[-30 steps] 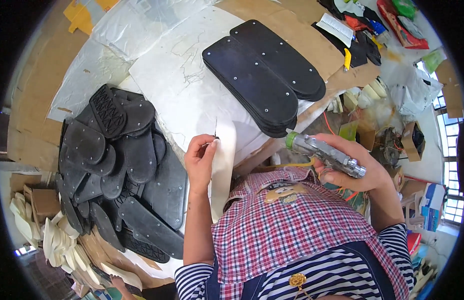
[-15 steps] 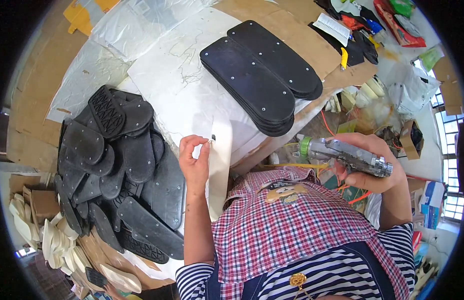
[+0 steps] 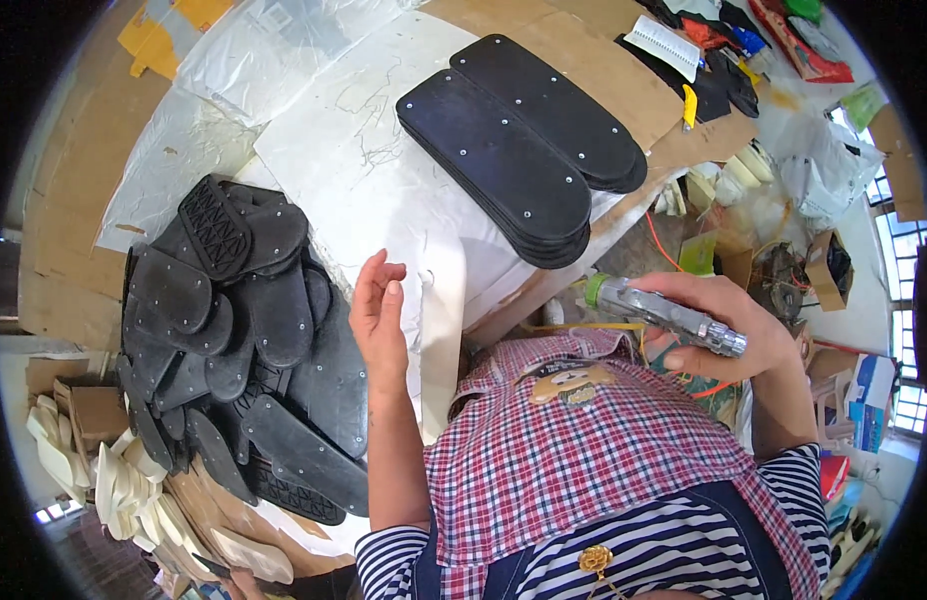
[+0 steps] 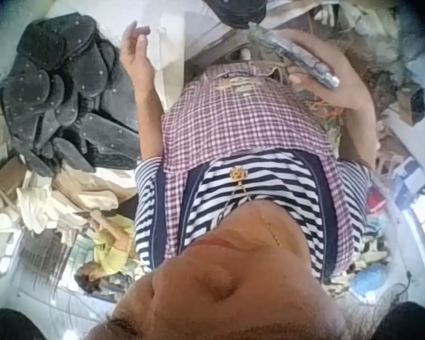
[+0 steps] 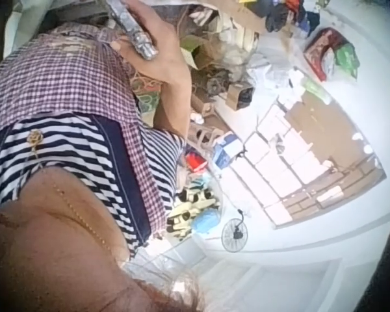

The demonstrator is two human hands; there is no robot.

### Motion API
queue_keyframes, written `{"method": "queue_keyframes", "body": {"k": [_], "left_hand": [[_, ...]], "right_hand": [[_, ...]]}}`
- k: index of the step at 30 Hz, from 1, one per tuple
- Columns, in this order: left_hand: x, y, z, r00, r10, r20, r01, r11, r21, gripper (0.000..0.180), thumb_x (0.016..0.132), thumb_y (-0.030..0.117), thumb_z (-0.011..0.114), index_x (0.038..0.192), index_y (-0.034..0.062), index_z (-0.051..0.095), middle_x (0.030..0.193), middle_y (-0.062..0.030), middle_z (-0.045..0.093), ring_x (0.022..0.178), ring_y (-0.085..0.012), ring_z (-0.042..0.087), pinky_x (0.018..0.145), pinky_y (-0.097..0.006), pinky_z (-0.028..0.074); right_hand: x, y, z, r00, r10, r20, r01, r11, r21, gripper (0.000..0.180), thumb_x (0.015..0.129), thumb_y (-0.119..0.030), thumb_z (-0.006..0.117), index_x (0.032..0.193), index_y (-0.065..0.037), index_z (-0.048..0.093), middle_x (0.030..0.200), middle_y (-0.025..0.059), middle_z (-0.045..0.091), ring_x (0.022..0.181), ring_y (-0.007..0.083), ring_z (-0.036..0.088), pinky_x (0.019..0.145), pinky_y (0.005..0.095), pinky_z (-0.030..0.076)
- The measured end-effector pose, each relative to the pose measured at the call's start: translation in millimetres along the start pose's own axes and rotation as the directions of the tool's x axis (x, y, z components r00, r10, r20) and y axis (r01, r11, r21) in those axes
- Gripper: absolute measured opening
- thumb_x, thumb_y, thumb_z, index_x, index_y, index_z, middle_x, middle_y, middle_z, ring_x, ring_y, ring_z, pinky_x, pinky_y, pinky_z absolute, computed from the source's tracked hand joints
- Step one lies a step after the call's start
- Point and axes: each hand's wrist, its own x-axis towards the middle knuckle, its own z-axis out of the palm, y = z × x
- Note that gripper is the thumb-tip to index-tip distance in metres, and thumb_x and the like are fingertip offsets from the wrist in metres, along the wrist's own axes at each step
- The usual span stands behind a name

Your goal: Apply adhesive spray to shoe soles and assemble components at a factory workbench.

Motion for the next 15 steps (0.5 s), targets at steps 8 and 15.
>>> {"method": "queue_keyframes", "body": {"k": [8, 15], "left_hand": [[-15, -13, -9, 0.986, 0.149, 0.069, -0.164, 0.926, 0.340, 0.018, 0.080, 0.001, 0.057, 0.097, -0.0004, 0.061, 0.095, -0.0098, 0.059, 0.092, -0.0207, 0.056, 0.084, -0.029, 0.042], [-14, -1, 11, 0.983, 0.164, 0.082, -0.183, 0.889, 0.419, 0.018, 0.080, 0.001, 0.056, 0.096, -0.0005, 0.063, 0.092, -0.0102, 0.059, 0.089, -0.0213, 0.056, 0.082, -0.030, 0.043]], "right_hand": [[7, 8, 8, 0.998, 0.040, -0.058, -0.042, 0.998, -0.039, 0.062, 0.075, -0.012, 0.069, 0.130, -0.003, 0.043, 0.090, 0.0067, 0.062, 0.075, 0.0135, 0.059, 0.069, 0.0272, 0.047], [11, 10, 10, 0.997, 0.066, -0.036, -0.067, 0.997, -0.023, 0.062, 0.075, -0.012, 0.068, 0.130, -0.001, 0.042, 0.090, 0.0060, 0.062, 0.077, 0.0128, 0.060, 0.069, 0.0264, 0.048]]}}
